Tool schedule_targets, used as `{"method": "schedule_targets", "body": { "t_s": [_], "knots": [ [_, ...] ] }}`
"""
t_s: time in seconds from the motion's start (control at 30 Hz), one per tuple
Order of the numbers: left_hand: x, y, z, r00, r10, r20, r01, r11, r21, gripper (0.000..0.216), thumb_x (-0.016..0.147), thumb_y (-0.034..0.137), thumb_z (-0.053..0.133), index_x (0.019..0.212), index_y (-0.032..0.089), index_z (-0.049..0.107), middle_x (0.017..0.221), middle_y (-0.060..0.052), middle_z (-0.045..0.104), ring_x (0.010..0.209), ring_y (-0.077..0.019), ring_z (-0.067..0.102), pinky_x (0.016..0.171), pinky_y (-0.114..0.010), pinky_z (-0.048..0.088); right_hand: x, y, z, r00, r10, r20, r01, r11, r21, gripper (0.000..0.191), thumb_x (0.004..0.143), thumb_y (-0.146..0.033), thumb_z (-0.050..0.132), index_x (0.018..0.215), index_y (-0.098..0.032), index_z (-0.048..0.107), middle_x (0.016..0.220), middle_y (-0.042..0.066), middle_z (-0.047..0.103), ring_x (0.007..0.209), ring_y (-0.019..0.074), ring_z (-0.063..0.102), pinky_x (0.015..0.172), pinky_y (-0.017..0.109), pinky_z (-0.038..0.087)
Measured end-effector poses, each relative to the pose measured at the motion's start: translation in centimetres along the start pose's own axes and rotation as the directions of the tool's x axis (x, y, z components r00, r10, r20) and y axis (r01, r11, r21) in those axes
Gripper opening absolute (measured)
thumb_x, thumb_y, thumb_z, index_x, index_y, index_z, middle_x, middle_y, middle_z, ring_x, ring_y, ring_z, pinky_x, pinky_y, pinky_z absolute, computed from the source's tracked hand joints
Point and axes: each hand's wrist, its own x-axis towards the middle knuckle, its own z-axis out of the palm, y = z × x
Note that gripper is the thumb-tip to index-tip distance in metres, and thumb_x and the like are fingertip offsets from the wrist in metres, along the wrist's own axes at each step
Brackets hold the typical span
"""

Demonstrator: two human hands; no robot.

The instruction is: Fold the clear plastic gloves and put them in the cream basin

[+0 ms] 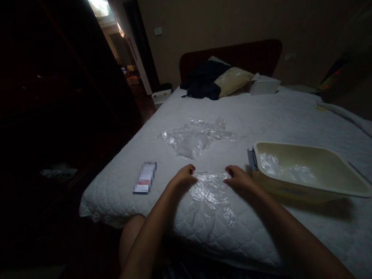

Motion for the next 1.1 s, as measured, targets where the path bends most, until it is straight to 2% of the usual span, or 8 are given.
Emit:
{"method": "schedule_targets", "body": {
  "t_s": [0.13, 0.23, 0.43, 0.6, 0.73, 0.87, 1.0, 1.1],
  "knots": [
    [0.3, 0.1, 0.1, 1.000, 0.011, 0.003, -0.011, 0.991, 0.133, 0.038, 0.049, 0.007, 0.065, 0.084, 0.016, 0.054, 0.060, 0.006, 0.045, 0.051, -0.0073, 0.042, 0.045, -0.017, 0.029, -0.2, -0.8, -0.2, 0.999, -0.025, 0.023, 0.026, 0.998, -0.049, 0.031, 0.055, -0.025, 0.067, 0.083, -0.017, 0.058, 0.077, 0.002, 0.054, 0.068, 0.0149, 0.049, 0.059, 0.024, 0.036],
    [0.4, 0.1, 0.2, 0.999, 0.038, 0.020, -0.040, 0.987, 0.154, 0.030, 0.050, 0.007, 0.062, 0.077, 0.016, 0.052, 0.058, 0.006, 0.044, 0.049, -0.0074, 0.040, 0.045, -0.018, 0.028, -0.6, -1.5, -0.4, 0.999, -0.041, 0.025, 0.042, 0.999, -0.035, 0.022, 0.057, -0.023, 0.063, 0.077, -0.018, 0.055, 0.071, 0.001, 0.054, 0.064, 0.0142, 0.048, 0.055, 0.023, 0.033],
    [-0.5, 0.1, 0.4, 0.978, 0.208, 0.012, -0.207, 0.959, 0.196, 0.026, 0.054, 0.008, 0.059, 0.077, 0.017, 0.053, 0.060, 0.005, 0.046, 0.054, -0.0077, 0.041, 0.047, -0.017, 0.027, -1.4, -1.4, -0.1, 0.995, -0.094, 0.030, 0.093, 0.995, 0.041, 0.037, 0.063, -0.019, 0.057, 0.099, -0.019, 0.051, 0.071, -0.001, 0.055, 0.064, 0.0142, 0.051, 0.056, 0.022, 0.034],
    [-1.9, 0.4, 0.5, 0.949, 0.312, 0.049, -0.312, 0.901, 0.301, 0.020, 0.063, 0.016, 0.057, 0.084, 0.016, 0.059, 0.070, 0.000, 0.054, 0.063, -0.0118, 0.048, 0.055, -0.020, 0.035, -2.8, -2.5, -0.6, 0.966, -0.255, -0.045, 0.248, 0.962, -0.111, 0.014, 0.071, -0.019, 0.050, 0.084, -0.017, 0.056, 0.081, 0.005, 0.056, 0.077, 0.0173, 0.051, 0.067, 0.026, 0.036],
    [-2.8, 1.0, -0.1, 0.903, 0.409, 0.131, -0.428, 0.828, 0.362, 0.023, 0.068, 0.022, 0.058, 0.091, 0.016, 0.059, 0.087, -0.005, 0.058, 0.079, -0.0169, 0.053, 0.069, -0.025, 0.041, -4.1, -4.0, -1.4, 0.919, -0.389, -0.065, 0.360, 0.893, -0.269, 0.012, 0.072, -0.011, 0.047, 0.077, -0.017, 0.057, 0.084, 0.007, 0.056, 0.080, 0.0186, 0.048, 0.072, 0.029, 0.035],
    [-4.0, 1.3, -0.5, 0.819, 0.524, 0.233, -0.563, 0.656, 0.503, 0.032, 0.069, 0.019, 0.058, 0.101, 0.018, 0.055, 0.099, -0.006, 0.056, 0.092, -0.0192, 0.051, 0.082, -0.031, 0.040, -4.9, -4.1, -1.4, 0.843, -0.537, -0.044, 0.466, 0.767, -0.441, 0.014, 0.072, -0.008, 0.047, 0.077, -0.016, 0.057, 0.082, 0.008, 0.057, 0.079, 0.0193, 0.047, 0.072, 0.031, 0.034],
    [-5.0, 1.2, -0.3, 0.729, 0.565, 0.386, -0.626, 0.324, 0.709, 0.017, 0.075, 0.017, 0.053, 0.092, 0.016, 0.057, 0.096, -0.007, 0.057, 0.091, -0.0193, 0.050, 0.082, -0.034, 0.039, -5.2, -3.3, -1.2, 0.706, -0.700, 0.107, 0.614, 0.531, -0.584, 0.013, 0.076, -0.010, 0.048, 0.077, -0.016, 0.059, 0.078, 0.008, 0.058, 0.075, 0.0190, 0.047, 0.075, 0.034, 0.035],
    [-5.4, 1.0, 0.0, 0.676, 0.537, 0.504, -0.644, 0.098, 0.759, 0.009, 0.079, 0.018, 0.050, 0.084, 0.016, 0.057, 0.089, -0.007, 0.059, 0.089, -0.0198, 0.051, 0.082, -0.035, 0.040, -5.6, -2.8, -1.0, 0.638, -0.733, 0.237, 0.687, 0.403, -0.605, 0.015, 0.080, -0.013, 0.045, 0.076, -0.016, 0.059, 0.074, 0.007, 0.058, 0.072, 0.0180, 0.048, 0.077, 0.036, 0.036]
  ]
}}
